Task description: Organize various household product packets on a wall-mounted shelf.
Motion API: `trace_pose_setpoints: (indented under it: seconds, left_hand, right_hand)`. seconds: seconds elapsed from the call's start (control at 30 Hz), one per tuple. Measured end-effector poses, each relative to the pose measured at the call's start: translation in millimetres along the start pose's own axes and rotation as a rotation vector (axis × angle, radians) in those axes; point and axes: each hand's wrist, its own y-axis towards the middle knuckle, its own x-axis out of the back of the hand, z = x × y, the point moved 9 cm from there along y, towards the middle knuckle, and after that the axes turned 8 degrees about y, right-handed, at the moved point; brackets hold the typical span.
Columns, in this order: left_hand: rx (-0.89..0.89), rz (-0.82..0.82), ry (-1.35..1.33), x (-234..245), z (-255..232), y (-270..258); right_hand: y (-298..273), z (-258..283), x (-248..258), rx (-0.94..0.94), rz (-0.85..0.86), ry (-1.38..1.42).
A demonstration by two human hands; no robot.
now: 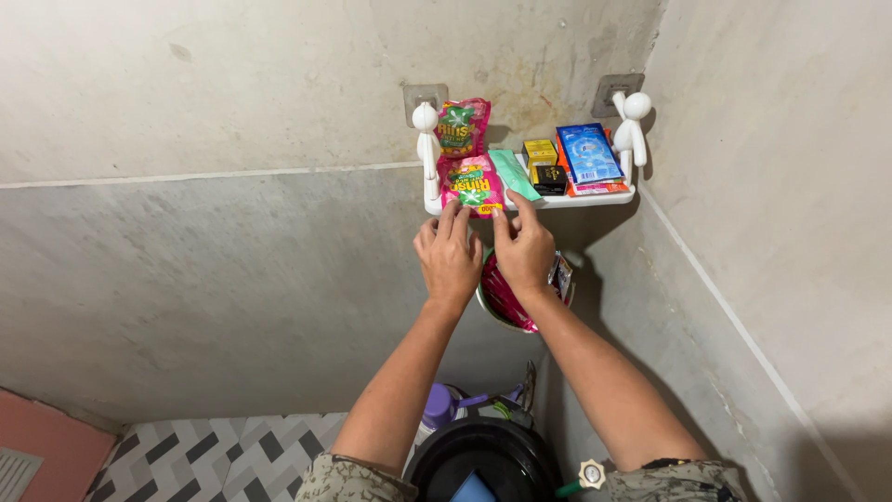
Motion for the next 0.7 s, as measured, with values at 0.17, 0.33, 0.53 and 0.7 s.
trace_pose_setpoints:
  seconds: [0.17, 0.33, 0.53, 0.7]
  left_hand:
    - [-0.039, -0.036, -0.019, 9.3, -4.1, 15.0]
    - [-0.085, -0.090, -0.032, 19.8, -8.1, 45.7]
    - [-0.067, -0.121, 0.034, 15.1, 4.0, 96.4]
    - [-0.051, -0.031, 0.147, -2.3, 18.5, 131.6]
  right_hand:
    - [10.7, 19.3, 2.4, 0.133, -0.021, 0.045]
    - [34.5, 39.6, -5.7, 0.251, -0.010, 0.100]
    - [92.1, 8.5, -42.9, 0.253, 0.040, 0.005]
    - [133.4, -44.3, -76.9, 0.168, 0.098, -0.027]
